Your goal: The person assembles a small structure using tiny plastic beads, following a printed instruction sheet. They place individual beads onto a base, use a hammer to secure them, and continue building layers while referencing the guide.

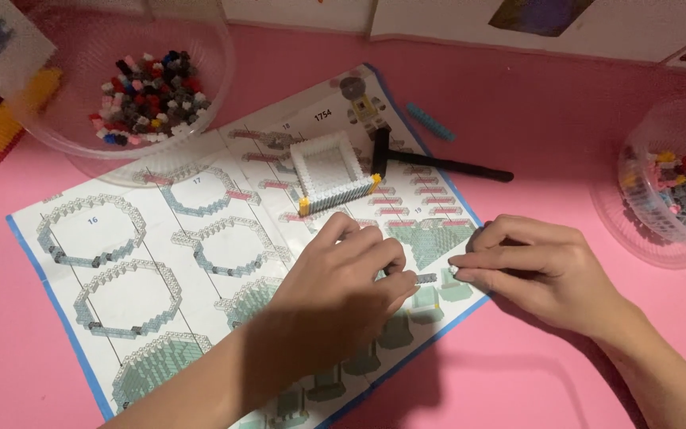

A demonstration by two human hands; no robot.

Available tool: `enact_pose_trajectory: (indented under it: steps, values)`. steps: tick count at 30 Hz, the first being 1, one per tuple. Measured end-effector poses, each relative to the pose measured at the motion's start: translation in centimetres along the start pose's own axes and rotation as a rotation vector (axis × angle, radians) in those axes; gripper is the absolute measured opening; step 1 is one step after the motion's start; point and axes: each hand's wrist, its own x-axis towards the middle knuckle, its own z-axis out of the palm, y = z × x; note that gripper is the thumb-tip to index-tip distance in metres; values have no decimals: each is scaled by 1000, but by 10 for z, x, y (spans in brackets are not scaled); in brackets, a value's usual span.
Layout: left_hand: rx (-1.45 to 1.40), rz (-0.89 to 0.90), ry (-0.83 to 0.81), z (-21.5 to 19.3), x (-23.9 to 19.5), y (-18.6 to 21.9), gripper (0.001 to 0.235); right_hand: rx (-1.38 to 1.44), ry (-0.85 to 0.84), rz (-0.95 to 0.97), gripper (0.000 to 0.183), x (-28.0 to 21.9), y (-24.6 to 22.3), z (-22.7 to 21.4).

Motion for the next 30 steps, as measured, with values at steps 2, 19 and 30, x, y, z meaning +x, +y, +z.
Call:
enact_pose_trajectory:
  steps: [2,19,30]
  values:
    - [25,18,8,0,1,-1,21,-41,-2,-43,16,1,-3,3]
    - [-6,-21,-42,1,-2,2,24,-23,19,-59,14,2,-8,15]
    - [5,-9,-14,4,-3,0,25,-116,-2,-75,14,4,-10,14]
